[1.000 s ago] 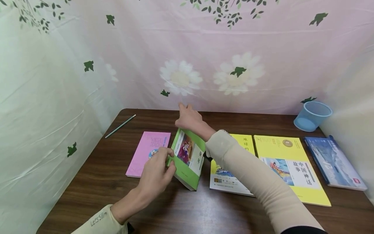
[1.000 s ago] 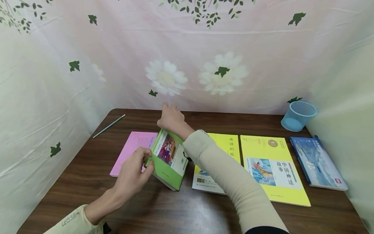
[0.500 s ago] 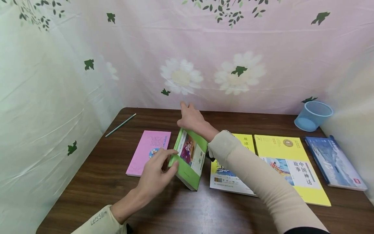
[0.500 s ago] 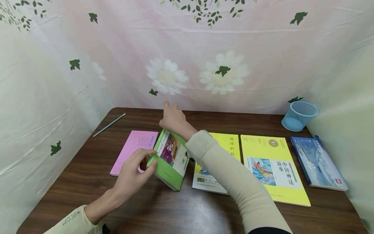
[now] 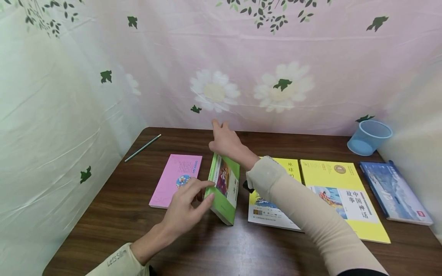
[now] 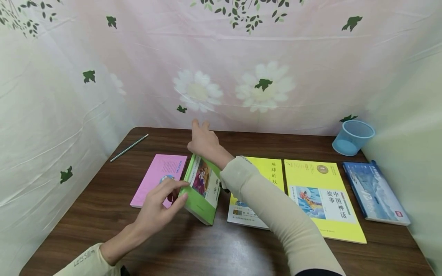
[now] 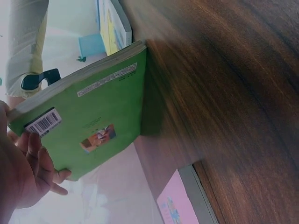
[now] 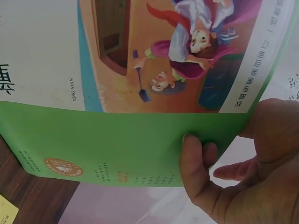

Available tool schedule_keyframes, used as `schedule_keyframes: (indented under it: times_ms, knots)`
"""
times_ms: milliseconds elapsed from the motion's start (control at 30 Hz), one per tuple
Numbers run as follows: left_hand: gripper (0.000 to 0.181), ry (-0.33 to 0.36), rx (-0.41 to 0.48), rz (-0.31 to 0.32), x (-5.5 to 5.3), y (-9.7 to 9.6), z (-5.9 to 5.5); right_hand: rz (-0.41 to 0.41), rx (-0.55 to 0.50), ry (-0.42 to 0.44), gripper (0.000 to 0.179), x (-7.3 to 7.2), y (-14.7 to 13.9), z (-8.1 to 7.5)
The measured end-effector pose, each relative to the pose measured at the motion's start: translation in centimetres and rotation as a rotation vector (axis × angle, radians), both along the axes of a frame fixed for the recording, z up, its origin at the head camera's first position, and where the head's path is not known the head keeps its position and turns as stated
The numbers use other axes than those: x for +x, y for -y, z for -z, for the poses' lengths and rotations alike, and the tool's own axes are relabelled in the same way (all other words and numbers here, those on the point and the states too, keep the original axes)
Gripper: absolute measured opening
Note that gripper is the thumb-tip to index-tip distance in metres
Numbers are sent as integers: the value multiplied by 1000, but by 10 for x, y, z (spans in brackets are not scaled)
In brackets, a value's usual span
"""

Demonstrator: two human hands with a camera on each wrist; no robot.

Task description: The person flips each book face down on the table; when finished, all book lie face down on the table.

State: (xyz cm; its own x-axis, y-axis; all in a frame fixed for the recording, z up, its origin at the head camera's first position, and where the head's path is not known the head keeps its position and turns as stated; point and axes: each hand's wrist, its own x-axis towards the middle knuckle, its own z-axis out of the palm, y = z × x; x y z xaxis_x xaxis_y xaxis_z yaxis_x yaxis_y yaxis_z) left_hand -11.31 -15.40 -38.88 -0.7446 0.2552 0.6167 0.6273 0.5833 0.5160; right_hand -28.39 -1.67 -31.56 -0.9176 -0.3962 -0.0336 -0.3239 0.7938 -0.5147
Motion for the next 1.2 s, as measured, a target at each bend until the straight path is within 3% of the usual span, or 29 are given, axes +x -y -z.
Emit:
schedule_keyframes:
  times_ms: [167,333,433,567,800,1033,1200]
  knots:
    - [31,76,41,24,1,2,1,4,-24,49,81,2,-2,-2]
    - [31,148,146,-8,-5,5,5,11,-73,98,80,3,-5,-5]
    - [28,262,201,-59,-7,5,7,19,-107,123,79,4,-8,-5]
    - [27,463,243,-137,-11,5,9,32,-140,145,79,6,-12,-4]
    - [37,718,222,-215,-17,10,18,29,-197,163,79,7,-23,-4]
    - [47,856,245,-190,-18,9,25,20,-273,185,76,7,-32,-4]
    - [55,919,322,-146,-19,6,33,-4,-333,135,75,8,-37,-1]
